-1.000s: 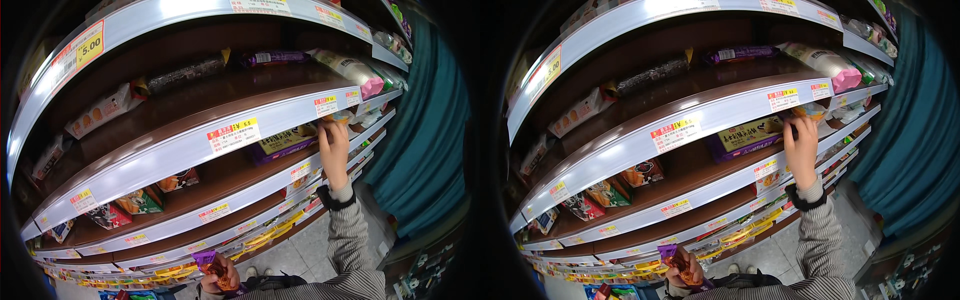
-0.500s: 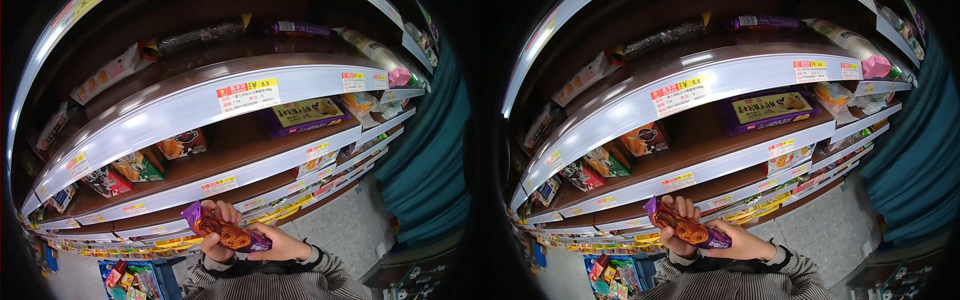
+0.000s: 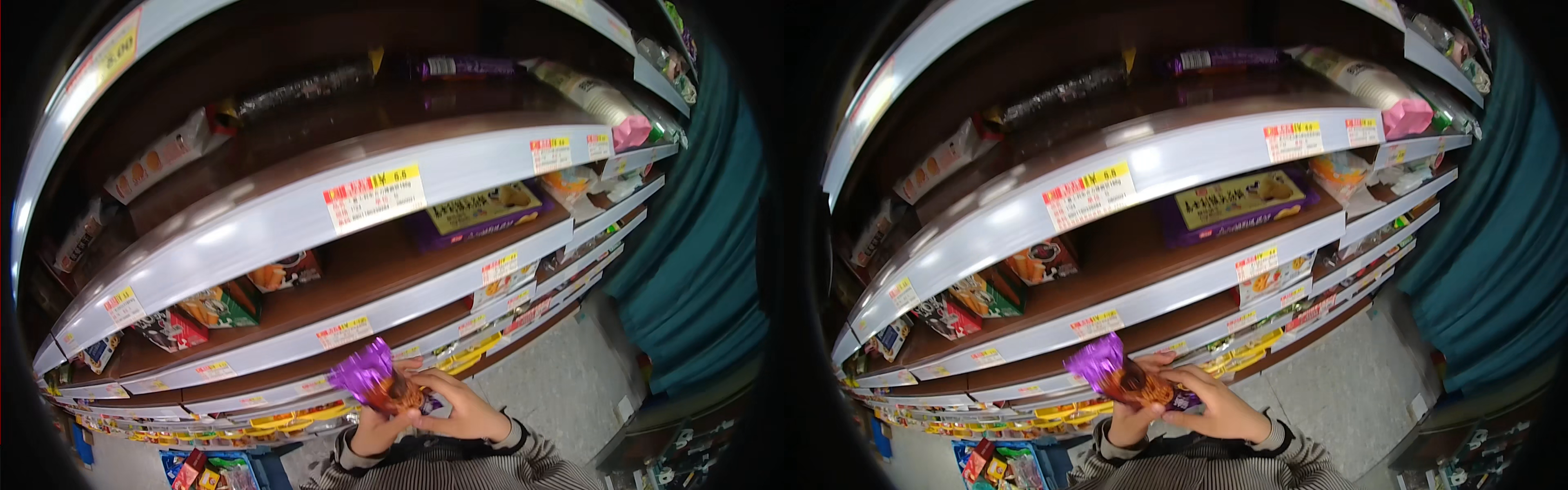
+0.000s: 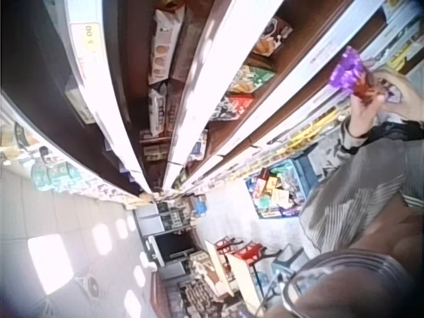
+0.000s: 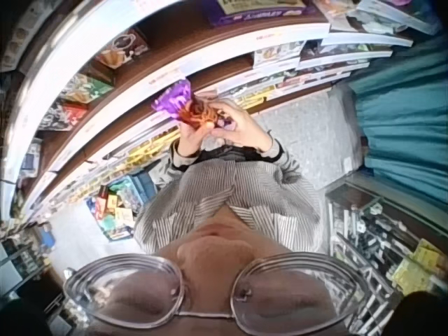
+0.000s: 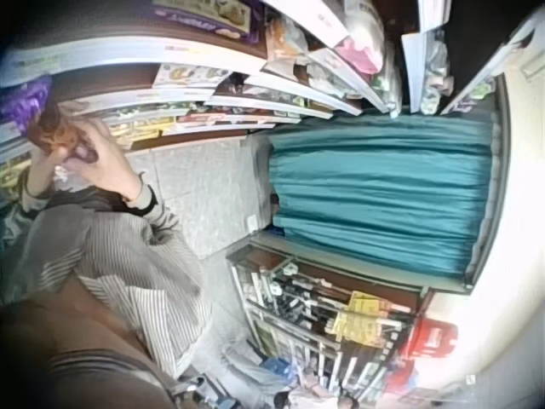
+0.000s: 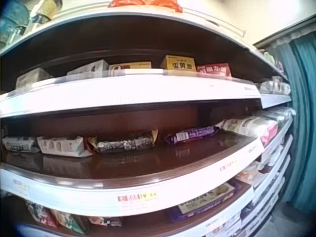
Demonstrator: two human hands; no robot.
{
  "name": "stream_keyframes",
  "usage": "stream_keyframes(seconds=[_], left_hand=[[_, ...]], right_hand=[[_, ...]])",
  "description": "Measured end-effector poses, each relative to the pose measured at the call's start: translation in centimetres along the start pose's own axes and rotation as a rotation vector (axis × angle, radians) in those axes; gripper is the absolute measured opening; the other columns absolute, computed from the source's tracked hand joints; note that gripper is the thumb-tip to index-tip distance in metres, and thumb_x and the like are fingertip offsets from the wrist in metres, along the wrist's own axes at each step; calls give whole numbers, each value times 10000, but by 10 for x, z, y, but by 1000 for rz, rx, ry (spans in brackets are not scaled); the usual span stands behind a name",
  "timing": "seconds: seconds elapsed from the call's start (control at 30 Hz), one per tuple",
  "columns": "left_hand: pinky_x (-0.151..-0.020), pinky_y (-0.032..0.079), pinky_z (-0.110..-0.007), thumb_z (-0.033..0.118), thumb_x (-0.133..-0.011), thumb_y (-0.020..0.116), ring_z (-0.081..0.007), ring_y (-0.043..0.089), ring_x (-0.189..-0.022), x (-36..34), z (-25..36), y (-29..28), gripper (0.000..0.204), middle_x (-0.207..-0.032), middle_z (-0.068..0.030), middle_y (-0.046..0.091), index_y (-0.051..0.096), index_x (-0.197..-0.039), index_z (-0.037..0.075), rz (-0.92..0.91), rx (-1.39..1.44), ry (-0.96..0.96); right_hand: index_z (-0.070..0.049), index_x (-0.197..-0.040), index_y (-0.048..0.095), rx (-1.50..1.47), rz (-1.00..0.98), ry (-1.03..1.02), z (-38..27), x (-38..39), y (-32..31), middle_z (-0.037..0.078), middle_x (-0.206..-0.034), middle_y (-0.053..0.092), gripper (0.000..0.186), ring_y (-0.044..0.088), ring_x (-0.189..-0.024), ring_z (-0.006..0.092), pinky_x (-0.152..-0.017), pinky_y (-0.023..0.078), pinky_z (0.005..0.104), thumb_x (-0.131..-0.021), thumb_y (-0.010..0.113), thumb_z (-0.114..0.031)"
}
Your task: Pick various snack and packaged items from supermarket shelves and place them into a shopping basket.
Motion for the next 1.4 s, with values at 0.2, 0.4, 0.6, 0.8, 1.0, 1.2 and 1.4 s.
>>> stream_keyframes(seconds=[0.2, 0.4, 0.6, 0.8, 1.0, 1.2, 1.4], left_hand=[[-807, 444, -275, 99, -813, 686, -145, 560, -921, 12, -11, -3, 541, -973, -92, 577, 396, -1257, -4, -32, -341, -101], [-963, 395, -300, 29, -865, 582, -178, 482, -1143, 6, -14, 15, 502, -1200, -116, 503, 353, -1311, -2, -112, -166, -141], [-1039, 305, -390, 270, -889, 583, -260, 369, -1277, 11, 0, 15, 710, -1407, -167, 309, 199, -1414, -16, -322, 107, -27], [-929, 404, -342, 320, -922, 526, -209, 533, -1074, 17, 2, -2, 549, -1173, -132, 546, 362, -1340, 4, -328, 227, -113], [-815, 443, -281, 153, -931, 533, -142, 549, -933, 30, -6, -6, 268, -1057, -77, 582, 522, -1153, 2, -412, 31, -243], [-805, 449, -274, 138, -938, 522, -135, 555, -924, 43, -16, -13, 218, -996, -63, 578, 539, -1108, 3, -339, 43, -312], [-790, 463, -268, 116, -940, 511, -138, 569, -895, 59, -33, -30, 213, -962, -63, 583, 529, -1116, -2, -256, 3, -373]], right_hand=[[-172, -1240, 449, 470, 598, -407, -27, 26, -23, 134, -1110, 449, 690, 473, -1044, 276, -857, 433, 392, -621, 721, -35], [-354, -1178, 580, 1007, 47, -341, -21, 12, -5, -64, -1327, 456, 444, 335, -1248, 270, -982, 329, 439, -781, 606, -157], [-336, -1103, 618, 1151, 153, -437, -26, 11, -40, -82, -1235, 555, 326, 417, -1242, 181, -1022, 277, 404, -789, 622, -249], [-214, -1083, 633, 1342, 609, -388, -90, -9, -129, 11, -1086, 591, 478, 523, -1094, 237, -971, 335, 421, -646, 658, -23], [-105, -1181, 552, 1042, 978, -497, -156, -51, -208, 116, -1074, 540, 587, 497, -1050, 309, -901, 384, 385, -633, 626, 90], [-103, -1234, 519, 1131, 762, -414, -169, -100, -260, 121, -1072, 521, 506, 445, -1092, 297, -1014, 282, 367, -742, 594, -12], [-95, -1237, 517, 952, 562, -353, -140, -121, -290, 123, -1096, 533, 455, 442, -1100, 291, -1046, 227, 393, -782, 525, -92]])
Point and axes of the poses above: each hand's wrist, its own x-axis away from the middle knuckle, its own y-axis out of the palm, z = x × y, the point moved 4 cm from there along -x, towards the middle knuckle
